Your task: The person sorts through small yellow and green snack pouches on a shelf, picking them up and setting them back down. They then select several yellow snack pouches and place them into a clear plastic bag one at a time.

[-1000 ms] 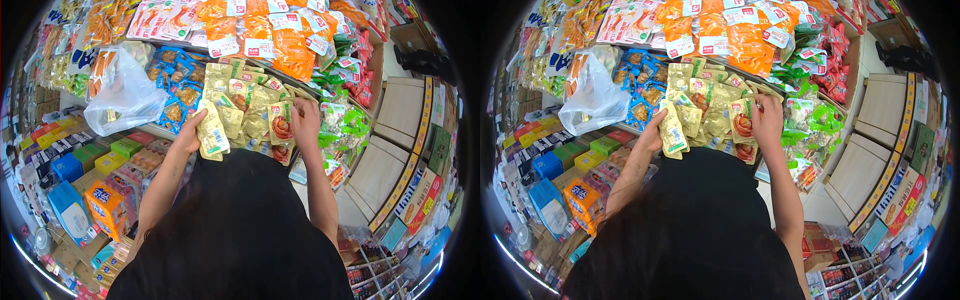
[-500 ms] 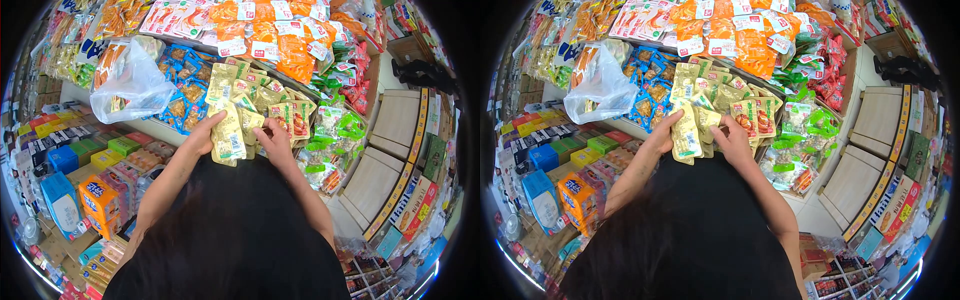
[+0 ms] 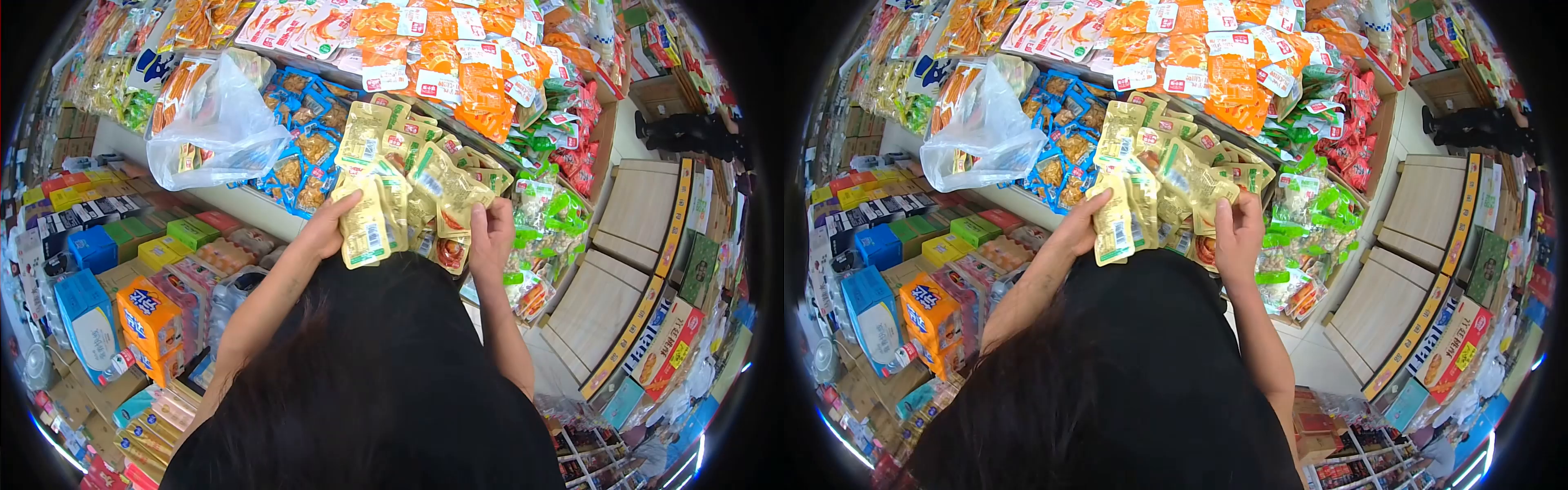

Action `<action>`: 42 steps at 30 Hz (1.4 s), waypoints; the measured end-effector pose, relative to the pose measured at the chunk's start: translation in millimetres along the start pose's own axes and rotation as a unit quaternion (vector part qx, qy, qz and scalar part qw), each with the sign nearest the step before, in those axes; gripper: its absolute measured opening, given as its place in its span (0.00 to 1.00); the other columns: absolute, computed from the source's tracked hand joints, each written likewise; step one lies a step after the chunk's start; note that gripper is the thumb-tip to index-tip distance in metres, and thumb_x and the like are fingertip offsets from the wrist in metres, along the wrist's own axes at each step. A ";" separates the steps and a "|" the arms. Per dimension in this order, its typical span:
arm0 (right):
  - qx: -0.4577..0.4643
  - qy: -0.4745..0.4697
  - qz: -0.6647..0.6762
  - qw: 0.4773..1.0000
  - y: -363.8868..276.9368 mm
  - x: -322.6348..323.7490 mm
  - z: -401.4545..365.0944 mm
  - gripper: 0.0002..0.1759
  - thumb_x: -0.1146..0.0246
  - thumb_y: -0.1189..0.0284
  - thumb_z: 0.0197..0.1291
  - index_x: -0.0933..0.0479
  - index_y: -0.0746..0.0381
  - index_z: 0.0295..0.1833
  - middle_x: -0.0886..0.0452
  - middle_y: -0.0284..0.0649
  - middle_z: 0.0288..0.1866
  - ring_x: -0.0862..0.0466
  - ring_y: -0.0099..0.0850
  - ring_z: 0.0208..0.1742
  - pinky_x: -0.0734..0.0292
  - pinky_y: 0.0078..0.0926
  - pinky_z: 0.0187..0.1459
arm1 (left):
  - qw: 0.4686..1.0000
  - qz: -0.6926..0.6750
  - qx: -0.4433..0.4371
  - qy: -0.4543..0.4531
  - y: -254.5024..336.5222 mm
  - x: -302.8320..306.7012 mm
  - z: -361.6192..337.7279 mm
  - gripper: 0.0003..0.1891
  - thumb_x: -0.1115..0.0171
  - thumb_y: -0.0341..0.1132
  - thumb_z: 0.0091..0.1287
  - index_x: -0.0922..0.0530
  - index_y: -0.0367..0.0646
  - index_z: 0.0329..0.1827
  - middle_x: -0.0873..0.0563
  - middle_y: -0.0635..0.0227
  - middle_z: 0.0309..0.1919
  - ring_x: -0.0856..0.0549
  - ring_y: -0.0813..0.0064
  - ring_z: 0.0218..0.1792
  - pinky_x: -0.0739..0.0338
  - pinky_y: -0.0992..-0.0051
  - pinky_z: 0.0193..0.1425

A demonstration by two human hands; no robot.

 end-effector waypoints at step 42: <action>0.119 -0.022 -0.177 0.977 -0.8 -5.7 24.5 0.06 0.39 0.80 0.57 0.28 0.64 0.39 0.21 0.44 0.42 0.21 0.32 0.39 0.27 0.25 0.44 | 0.997 -0.027 -0.043 0.065 0.3 14.9 13.7 0.19 0.41 0.34 0.68 0.30 0.37 0.60 0.19 0.60 0.51 0.17 0.66 0.50 0.20 0.64 0.54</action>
Point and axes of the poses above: each hand's wrist, its own z-axis towards the middle knuckle, its own x-axis out of the back of the hand, y = z × x, the point moved 1 cm from there along z, towards the middle knuckle
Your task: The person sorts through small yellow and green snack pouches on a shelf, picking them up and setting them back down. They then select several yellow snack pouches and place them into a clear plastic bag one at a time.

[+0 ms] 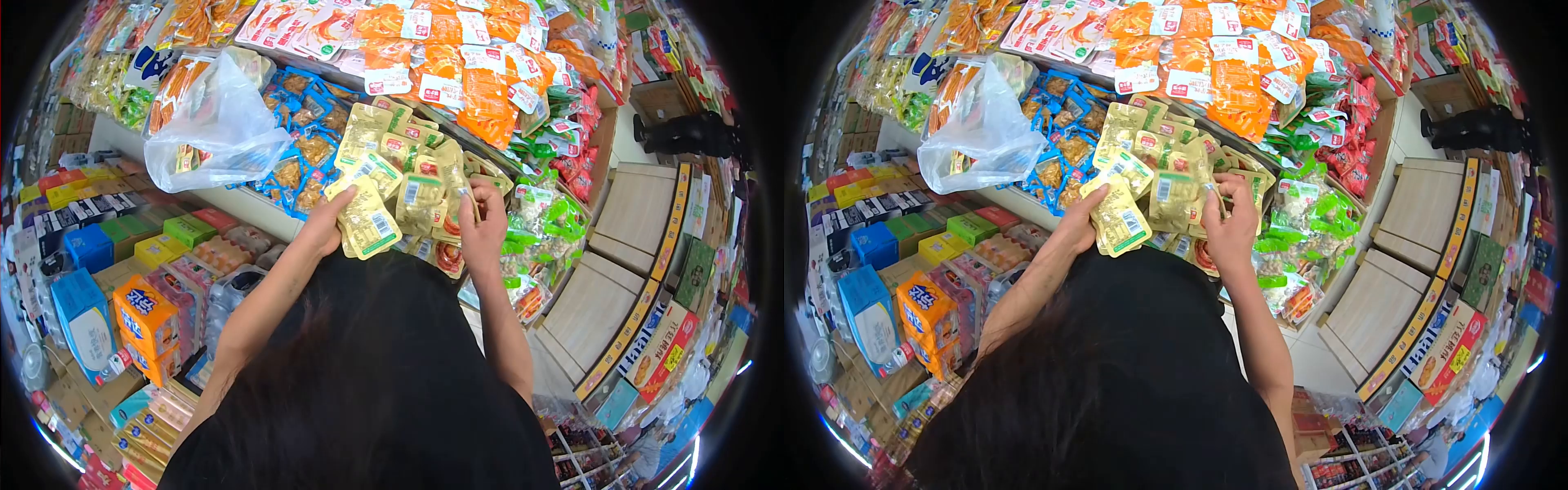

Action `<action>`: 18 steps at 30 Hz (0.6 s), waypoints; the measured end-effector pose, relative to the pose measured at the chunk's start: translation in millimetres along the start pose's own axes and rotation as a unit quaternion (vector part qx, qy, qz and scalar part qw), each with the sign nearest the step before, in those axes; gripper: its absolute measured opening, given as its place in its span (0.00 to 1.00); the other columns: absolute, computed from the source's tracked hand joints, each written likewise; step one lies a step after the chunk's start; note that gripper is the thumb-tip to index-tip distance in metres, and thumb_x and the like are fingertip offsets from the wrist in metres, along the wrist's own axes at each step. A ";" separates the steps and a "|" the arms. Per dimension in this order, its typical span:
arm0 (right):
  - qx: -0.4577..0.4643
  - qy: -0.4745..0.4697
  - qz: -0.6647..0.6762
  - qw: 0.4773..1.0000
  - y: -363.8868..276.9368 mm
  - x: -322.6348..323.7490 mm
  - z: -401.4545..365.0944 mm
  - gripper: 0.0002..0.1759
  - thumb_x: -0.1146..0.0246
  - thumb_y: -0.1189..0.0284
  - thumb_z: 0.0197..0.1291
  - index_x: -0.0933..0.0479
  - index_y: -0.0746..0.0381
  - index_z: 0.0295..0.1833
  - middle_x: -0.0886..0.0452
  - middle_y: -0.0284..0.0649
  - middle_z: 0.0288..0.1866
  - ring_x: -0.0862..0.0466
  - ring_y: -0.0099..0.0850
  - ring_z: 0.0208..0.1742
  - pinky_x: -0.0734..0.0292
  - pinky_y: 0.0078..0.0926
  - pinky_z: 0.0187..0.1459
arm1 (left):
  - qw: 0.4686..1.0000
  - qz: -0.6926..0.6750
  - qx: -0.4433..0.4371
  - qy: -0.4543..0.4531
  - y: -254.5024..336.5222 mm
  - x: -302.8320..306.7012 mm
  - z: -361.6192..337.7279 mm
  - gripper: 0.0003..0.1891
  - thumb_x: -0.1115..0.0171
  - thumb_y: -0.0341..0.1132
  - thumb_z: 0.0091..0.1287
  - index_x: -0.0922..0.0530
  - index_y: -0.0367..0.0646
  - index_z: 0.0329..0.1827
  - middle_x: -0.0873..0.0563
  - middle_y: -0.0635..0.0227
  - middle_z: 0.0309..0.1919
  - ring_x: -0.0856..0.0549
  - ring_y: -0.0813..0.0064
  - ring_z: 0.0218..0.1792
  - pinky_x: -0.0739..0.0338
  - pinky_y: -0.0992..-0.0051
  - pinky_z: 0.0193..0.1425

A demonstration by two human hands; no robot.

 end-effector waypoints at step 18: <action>0.162 -0.117 -0.173 0.965 0.2 -20.2 -16.5 0.11 0.35 0.76 0.53 0.24 0.62 0.43 0.22 0.42 0.49 0.22 0.42 0.49 0.25 0.36 0.49 | 0.999 0.005 -0.025 0.048 13.5 -0.4 -8.7 0.18 0.39 0.33 0.67 0.28 0.36 0.57 0.18 0.59 0.48 0.16 0.66 0.47 0.19 0.63 0.51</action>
Point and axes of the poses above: each hand's wrist, its own z-axis towards the middle knuckle, its own x-axis out of the back of the hand, y = z × x, the point moved 1 cm from there along z, towards the middle knuckle
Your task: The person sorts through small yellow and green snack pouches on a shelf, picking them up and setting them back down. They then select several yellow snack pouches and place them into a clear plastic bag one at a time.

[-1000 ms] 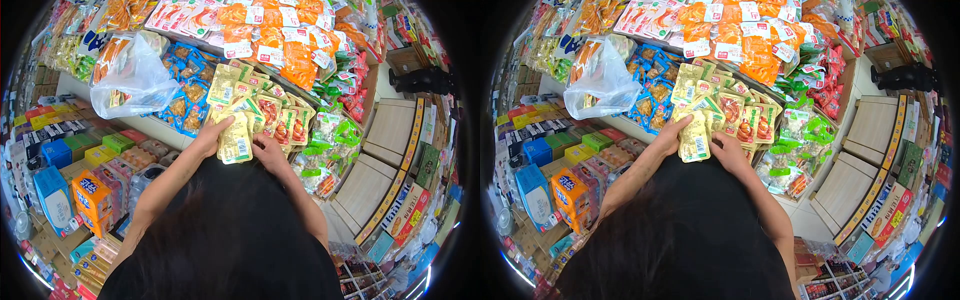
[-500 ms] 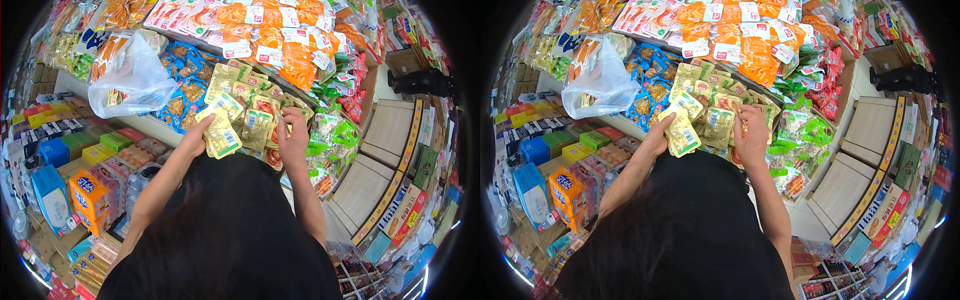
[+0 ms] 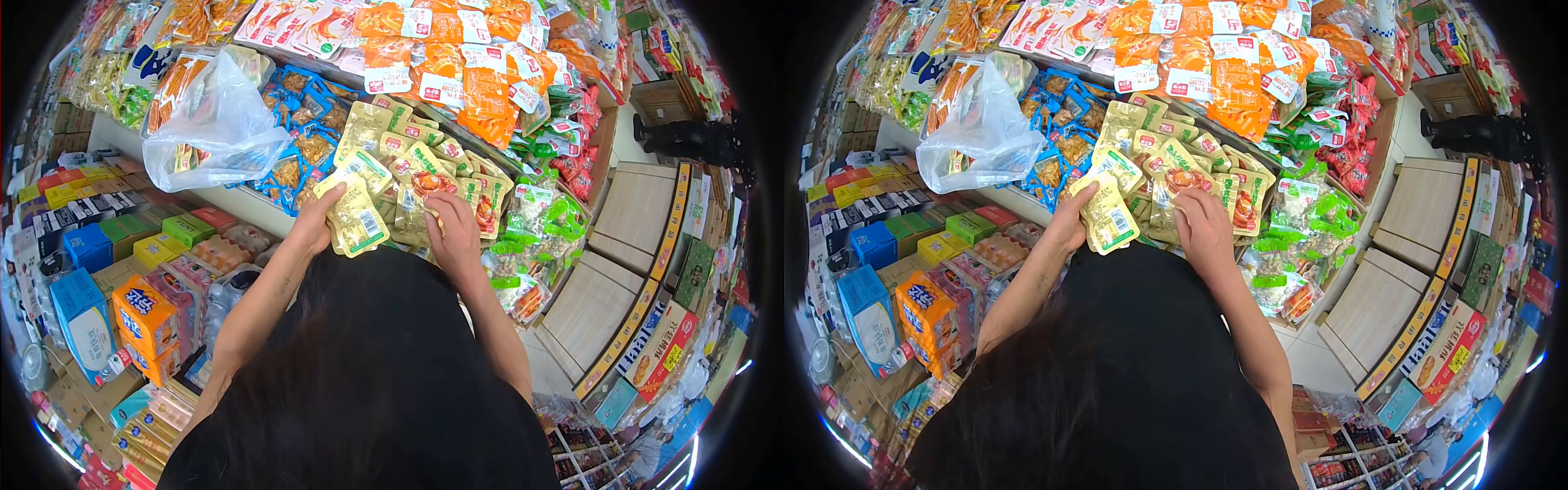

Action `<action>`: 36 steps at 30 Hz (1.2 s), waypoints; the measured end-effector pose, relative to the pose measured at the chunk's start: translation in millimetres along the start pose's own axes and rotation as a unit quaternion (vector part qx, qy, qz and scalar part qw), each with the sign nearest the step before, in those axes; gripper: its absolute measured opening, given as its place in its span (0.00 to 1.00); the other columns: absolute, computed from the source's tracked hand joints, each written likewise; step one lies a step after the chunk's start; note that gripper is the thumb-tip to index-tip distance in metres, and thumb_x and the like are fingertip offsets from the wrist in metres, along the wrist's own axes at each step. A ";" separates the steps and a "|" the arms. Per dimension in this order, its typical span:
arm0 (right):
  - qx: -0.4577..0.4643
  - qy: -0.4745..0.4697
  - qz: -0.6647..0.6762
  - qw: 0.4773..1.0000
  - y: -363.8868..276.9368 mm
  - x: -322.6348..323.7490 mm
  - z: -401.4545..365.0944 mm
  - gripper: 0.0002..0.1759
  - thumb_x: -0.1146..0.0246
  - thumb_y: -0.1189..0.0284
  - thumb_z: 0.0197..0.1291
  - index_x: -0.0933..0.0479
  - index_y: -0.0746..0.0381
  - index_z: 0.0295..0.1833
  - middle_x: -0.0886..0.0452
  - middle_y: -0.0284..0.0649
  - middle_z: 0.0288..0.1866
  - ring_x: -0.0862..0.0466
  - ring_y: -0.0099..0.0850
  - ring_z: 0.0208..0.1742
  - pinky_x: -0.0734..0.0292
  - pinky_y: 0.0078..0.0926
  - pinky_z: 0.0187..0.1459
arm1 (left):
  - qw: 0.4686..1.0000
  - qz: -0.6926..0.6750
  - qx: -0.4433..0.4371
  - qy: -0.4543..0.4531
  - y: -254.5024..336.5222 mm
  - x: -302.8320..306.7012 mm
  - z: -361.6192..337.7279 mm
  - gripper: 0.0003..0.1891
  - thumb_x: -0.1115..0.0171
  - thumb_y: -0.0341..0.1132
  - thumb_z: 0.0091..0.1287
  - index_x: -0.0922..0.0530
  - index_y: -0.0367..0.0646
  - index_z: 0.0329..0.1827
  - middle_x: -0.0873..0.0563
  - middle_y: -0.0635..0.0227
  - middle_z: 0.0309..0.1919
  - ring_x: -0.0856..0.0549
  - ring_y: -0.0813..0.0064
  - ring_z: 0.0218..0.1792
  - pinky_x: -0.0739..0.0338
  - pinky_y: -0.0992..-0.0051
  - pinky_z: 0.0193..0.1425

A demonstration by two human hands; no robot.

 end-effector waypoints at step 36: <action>-0.309 0.049 0.337 0.888 20.6 31.7 -9.4 0.08 0.41 0.77 0.63 0.24 0.67 0.47 0.18 0.36 0.37 0.19 0.21 0.34 0.23 0.19 0.39 | 0.991 0.072 0.066 -0.088 -3.9 -16.5 6.3 0.23 0.47 0.41 0.72 0.35 0.37 0.64 0.22 0.59 0.57 0.20 0.68 0.56 0.24 0.65 0.60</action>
Point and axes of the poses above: each hand's wrist, its own z-axis towards the middle knuckle, its own x-axis out of the back of the hand, y = z × x, the point moved 1 cm from there along z, towards the middle knuckle
